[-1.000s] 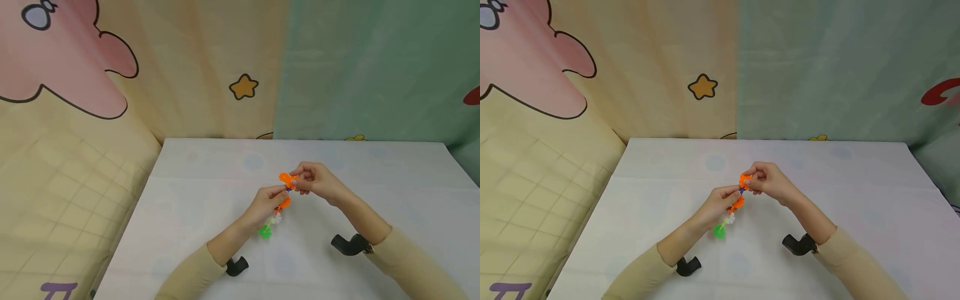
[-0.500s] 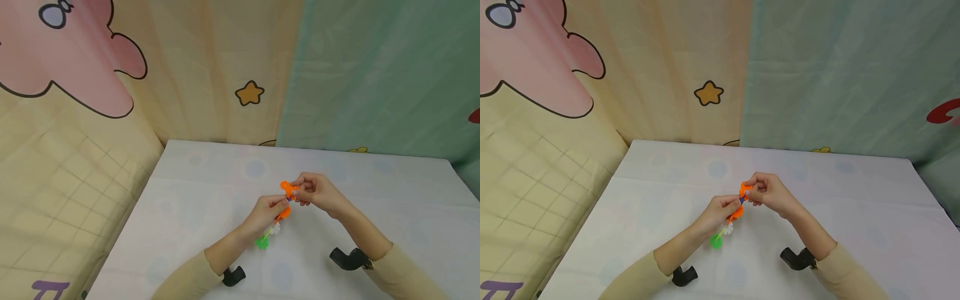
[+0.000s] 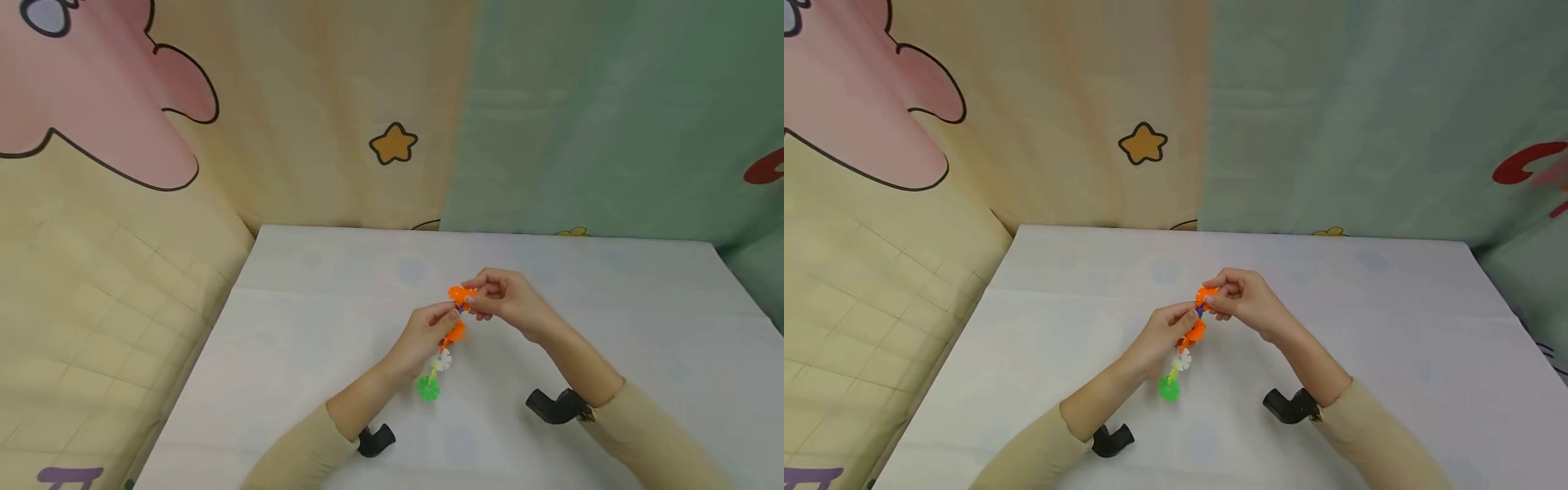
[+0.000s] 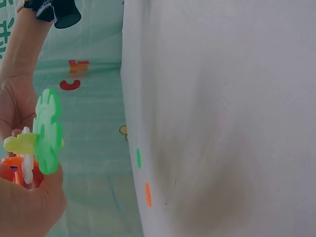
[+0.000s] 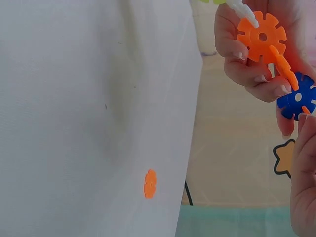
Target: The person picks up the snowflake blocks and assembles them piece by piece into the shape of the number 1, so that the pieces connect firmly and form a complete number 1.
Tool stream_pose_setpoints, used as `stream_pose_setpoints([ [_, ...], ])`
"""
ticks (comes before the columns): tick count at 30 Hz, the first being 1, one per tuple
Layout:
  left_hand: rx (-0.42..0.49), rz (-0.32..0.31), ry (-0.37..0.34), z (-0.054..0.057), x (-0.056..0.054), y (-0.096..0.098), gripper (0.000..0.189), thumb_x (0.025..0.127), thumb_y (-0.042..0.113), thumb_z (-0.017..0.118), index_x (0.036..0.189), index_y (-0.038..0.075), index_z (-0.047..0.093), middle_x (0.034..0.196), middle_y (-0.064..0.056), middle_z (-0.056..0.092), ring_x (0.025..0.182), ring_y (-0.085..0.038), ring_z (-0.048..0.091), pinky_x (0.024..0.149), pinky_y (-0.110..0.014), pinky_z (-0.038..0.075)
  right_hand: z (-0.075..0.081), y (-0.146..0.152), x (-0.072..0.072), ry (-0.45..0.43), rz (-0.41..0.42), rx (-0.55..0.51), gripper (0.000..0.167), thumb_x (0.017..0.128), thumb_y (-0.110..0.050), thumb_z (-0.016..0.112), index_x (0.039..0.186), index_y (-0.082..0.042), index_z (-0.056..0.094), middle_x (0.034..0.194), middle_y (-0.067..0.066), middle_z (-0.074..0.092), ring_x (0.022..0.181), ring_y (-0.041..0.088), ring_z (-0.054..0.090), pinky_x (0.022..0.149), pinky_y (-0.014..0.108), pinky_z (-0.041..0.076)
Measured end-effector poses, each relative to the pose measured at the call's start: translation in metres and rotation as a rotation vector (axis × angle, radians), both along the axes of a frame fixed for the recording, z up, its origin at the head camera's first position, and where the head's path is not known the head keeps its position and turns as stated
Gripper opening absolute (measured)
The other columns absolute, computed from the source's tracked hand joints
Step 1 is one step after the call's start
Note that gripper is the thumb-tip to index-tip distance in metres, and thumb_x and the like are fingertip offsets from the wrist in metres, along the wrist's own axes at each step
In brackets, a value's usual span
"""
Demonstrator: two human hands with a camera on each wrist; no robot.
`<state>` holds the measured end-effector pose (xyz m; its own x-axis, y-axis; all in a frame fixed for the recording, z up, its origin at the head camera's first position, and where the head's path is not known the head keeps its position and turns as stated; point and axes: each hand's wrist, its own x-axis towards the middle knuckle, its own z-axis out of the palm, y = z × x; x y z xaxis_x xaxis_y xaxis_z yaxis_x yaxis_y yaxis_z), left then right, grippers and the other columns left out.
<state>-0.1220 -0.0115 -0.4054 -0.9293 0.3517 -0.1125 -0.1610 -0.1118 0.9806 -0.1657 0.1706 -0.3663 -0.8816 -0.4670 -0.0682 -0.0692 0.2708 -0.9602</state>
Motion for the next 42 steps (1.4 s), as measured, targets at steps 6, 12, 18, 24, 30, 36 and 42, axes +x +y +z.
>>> stream_pose_setpoints([
  [6,-0.043,0.007,-0.01,0.004,-0.002,-0.013,0.033,0.098,0.019,0.05,0.119,-0.004,0.056,0.089,-0.004,0.059,0.066,-0.011,0.049,0.06,-0.019,0.043,-0.002,-0.012,-0.007,-0.06,0.036,-0.077,0.027,0.089,-0.002,0.06,0.112,0.013,0.056,0.078,0.01,0.068,0.063,0.018,0.06,0.064,0.029,0.053],
  [12,-0.037,-0.01,-0.017,0.007,-0.005,-0.014,0.034,0.098,0.019,0.048,0.126,-0.001,0.051,0.109,-0.015,0.062,0.074,-0.011,0.054,0.062,-0.02,0.047,-0.002,-0.009,-0.012,-0.095,0.071,-0.089,0.033,0.092,-0.005,0.057,0.121,0.01,0.054,0.079,0.003,0.067,0.066,0.018,0.06,0.067,0.029,0.053],
  [18,-0.037,0.021,-0.045,0.007,-0.006,-0.016,0.032,0.099,0.017,0.047,0.127,0.001,0.048,0.111,-0.017,0.061,0.076,-0.019,0.056,0.064,-0.024,0.05,-0.004,0.002,-0.022,-0.108,0.058,-0.045,0.036,0.093,-0.013,0.058,0.124,0.004,0.053,0.085,0.008,0.065,0.072,0.02,0.059,0.072,0.03,0.053],
  [24,-0.019,0.027,-0.091,0.005,-0.006,-0.013,0.036,0.099,0.02,0.047,0.132,0.008,0.042,0.112,-0.016,0.059,0.078,-0.02,0.058,0.071,-0.032,0.053,-0.01,0.033,-0.033,-0.112,-0.097,0.05,0.04,0.092,-0.02,0.06,0.124,0.002,0.051,0.093,0.007,0.064,0.078,0.018,0.059,0.076,0.026,0.051],
  [30,-0.018,0.021,-0.123,0.003,-0.007,-0.008,0.038,0.099,0.02,0.048,0.133,0.006,0.039,0.111,-0.014,0.06,0.078,-0.016,0.056,0.067,-0.029,0.052,-0.034,0.061,-0.042,-0.151,-0.222,0.132,0.047,0.093,-0.021,0.059,0.128,0.006,0.046,0.098,0.008,0.06,0.09,0.023,0.059,0.076,0.021,0.051],
  [36,-0.015,0.015,-0.148,0.001,-0.005,-0.005,0.038,0.098,0.02,0.048,0.132,0.006,0.039,0.116,-0.02,0.057,0.081,-0.024,0.057,0.064,-0.026,0.051,-0.06,0.066,-0.051,-0.207,-0.292,0.191,0.047,0.092,-0.015,0.06,0.129,0.009,0.045,0.093,0.006,0.058,0.082,0.018,0.058,0.074,0.021,0.051],
  [42,0.009,0.026,-0.139,0.001,-0.005,-0.002,0.038,0.098,0.022,0.049,0.132,0.006,0.039,0.115,-0.02,0.058,0.08,-0.019,0.057,0.066,-0.027,0.052,-0.075,0.06,-0.066,-0.119,-0.358,0.339,0.045,0.087,-0.015,0.066,0.122,0.008,0.052,0.091,0.01,0.056,0.067,0.01,0.054,0.062,0.022,0.047],
])
